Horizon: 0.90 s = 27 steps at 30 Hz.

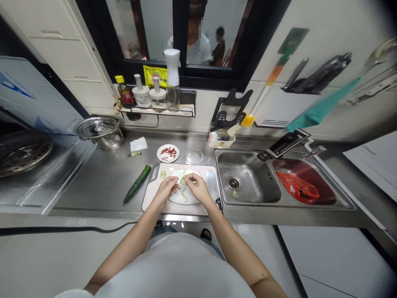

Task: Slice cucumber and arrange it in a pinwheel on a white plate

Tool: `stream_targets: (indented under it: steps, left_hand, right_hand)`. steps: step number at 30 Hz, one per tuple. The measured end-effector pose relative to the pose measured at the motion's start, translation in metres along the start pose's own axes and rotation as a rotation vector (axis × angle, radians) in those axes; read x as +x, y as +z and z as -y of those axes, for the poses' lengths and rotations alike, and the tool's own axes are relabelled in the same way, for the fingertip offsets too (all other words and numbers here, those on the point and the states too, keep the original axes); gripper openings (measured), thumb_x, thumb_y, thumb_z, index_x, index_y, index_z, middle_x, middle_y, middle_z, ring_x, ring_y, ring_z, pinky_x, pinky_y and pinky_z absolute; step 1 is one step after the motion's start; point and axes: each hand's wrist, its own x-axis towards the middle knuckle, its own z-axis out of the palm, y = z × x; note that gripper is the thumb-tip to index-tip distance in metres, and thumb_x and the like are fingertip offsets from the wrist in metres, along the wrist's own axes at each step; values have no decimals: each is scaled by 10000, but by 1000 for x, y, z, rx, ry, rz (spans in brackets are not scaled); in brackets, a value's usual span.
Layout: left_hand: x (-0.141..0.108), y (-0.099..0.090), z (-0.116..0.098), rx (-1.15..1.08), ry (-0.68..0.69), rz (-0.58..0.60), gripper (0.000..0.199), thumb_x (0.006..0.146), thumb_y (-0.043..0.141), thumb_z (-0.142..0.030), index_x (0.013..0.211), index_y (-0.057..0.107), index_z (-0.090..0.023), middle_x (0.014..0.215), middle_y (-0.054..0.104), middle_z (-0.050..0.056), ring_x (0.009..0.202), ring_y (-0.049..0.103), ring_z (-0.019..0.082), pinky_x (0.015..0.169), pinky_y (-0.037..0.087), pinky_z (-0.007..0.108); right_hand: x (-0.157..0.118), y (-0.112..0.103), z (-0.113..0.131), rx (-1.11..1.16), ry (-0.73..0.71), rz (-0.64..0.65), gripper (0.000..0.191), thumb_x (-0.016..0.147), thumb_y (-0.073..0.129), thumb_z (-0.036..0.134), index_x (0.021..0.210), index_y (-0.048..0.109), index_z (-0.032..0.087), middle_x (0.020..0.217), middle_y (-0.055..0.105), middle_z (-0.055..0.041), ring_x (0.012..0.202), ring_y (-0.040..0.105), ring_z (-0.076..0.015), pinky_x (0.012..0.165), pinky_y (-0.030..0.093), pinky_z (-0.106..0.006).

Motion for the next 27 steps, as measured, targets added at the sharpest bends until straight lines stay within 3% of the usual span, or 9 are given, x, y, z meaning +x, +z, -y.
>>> stream_targets:
  steps: [4, 7, 13, 20, 27]
  left_hand:
    - [-3, 2, 4, -236, -316, 204, 390, 815, 568, -543, 981, 574, -190, 669, 618, -7, 483, 517, 69, 424, 315, 157]
    - [-2, 3, 2, -385, -420, 281, 320, 838, 571, -503, 914, 565, -192, 687, 612, -9, 493, 529, 68, 416, 335, 155]
    - [-2, 2, -10, -519, -446, 311, 196, 860, 583, -356, 965, 580, -191, 671, 599, -18, 485, 547, 71, 405, 366, 147]
    - [-7, 3, -14, -598, -494, 352, 157, 879, 549, -320, 916, 583, -171, 674, 600, -6, 461, 543, 84, 395, 391, 178]
    - [-7, 0, -15, -572, -424, 350, 214, 811, 639, -250, 1008, 590, -181, 694, 580, -30, 471, 534, 58, 409, 382, 158]
  right_hand:
    - [-3, -2, 5, 13, -21, 8, 203, 825, 556, 374, 787, 630, 188, 823, 666, -19, 801, 589, -145, 752, 460, -267]
    - [-6, -4, 10, -6, -50, 13, 190, 828, 563, 361, 808, 639, 189, 844, 660, -22, 818, 587, -148, 740, 453, -262]
    - [-9, -8, 20, -44, -142, 51, 159, 843, 576, 329, 832, 663, 196, 863, 651, -30, 858, 576, -156, 743, 437, -267]
    - [-10, -10, 22, -20, -203, 53, 120, 839, 604, 306, 826, 677, 211, 853, 650, -30, 852, 572, -161, 705, 427, -270]
    - [-12, -11, 24, -32, -212, 68, 145, 857, 593, 328, 844, 681, 214, 865, 648, -34, 876, 570, -165, 745, 438, -283]
